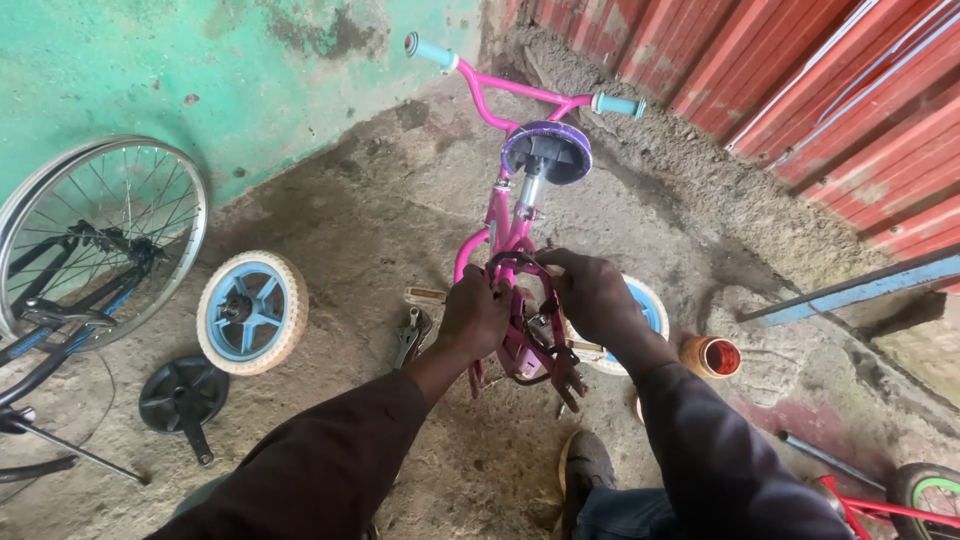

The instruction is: The person repairs a pink children's bicycle by adjusting the chain and pedals. They use a wrench to tighten bolts on the crankset and a pair of pliers to adjust the chain tension.

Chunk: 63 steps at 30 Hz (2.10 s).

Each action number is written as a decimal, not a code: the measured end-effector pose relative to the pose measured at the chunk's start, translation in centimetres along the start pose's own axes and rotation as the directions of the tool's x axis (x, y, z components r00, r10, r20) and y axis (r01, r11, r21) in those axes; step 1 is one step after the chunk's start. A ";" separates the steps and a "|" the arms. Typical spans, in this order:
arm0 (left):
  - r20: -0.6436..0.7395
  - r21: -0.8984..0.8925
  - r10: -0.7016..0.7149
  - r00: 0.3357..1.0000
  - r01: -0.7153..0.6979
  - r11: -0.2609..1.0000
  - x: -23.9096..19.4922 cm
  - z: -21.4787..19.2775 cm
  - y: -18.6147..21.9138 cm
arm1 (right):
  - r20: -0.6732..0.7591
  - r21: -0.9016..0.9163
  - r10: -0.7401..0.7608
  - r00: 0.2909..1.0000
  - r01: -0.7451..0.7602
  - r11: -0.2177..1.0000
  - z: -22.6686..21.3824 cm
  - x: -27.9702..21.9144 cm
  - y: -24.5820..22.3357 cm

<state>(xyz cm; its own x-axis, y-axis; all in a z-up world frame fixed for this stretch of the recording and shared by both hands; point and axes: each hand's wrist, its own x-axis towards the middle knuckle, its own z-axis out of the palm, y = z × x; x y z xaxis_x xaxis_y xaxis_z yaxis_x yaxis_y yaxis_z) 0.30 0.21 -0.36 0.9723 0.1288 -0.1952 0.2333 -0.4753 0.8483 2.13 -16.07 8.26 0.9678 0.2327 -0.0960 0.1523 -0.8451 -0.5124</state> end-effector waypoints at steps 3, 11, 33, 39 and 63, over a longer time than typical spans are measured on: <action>0.000 0.008 -0.009 1.000 0.009 1.000 -0.7 -0.2 0.9 | 0.090 -0.188 -0.039 0.995 0.055 0.981 -0.1 0.1 -0.3; 0.002 -0.022 0.008 1.000 -0.008 1.000 -0.9 -0.7 1.7 | 0.120 0.002 0.053 0.991 -0.053 0.999 -0.5 0.2 -0.5; 0.008 -0.027 0.023 1.000 -0.023 0.999 -1.2 -1.0 1.8 | -0.016 -0.074 0.038 0.999 -0.039 0.996 -0.4 1.6 3.7; 0.020 -0.041 -0.007 1.000 0.008 0.999 -1.2 -0.7 1.4 | -0.149 -0.163 -0.115 0.982 0.090 0.983 0.9 5.0 7.7; 0.254 -0.486 -0.101 0.962 0.217 0.847 -0.4 4.6 -3.4 | -0.041 0.910 0.401 0.915 -0.131 0.393 -2.1 5.0 3.7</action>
<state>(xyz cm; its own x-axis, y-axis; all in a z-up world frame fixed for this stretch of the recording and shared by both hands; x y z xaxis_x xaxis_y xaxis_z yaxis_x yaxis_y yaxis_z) -0.80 -2.21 -5.47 0.9159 -0.0496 -0.3983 0.4005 0.0480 0.9150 7.98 -19.02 7.65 0.9550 -0.1461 -0.2581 -0.2494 0.0751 -0.9655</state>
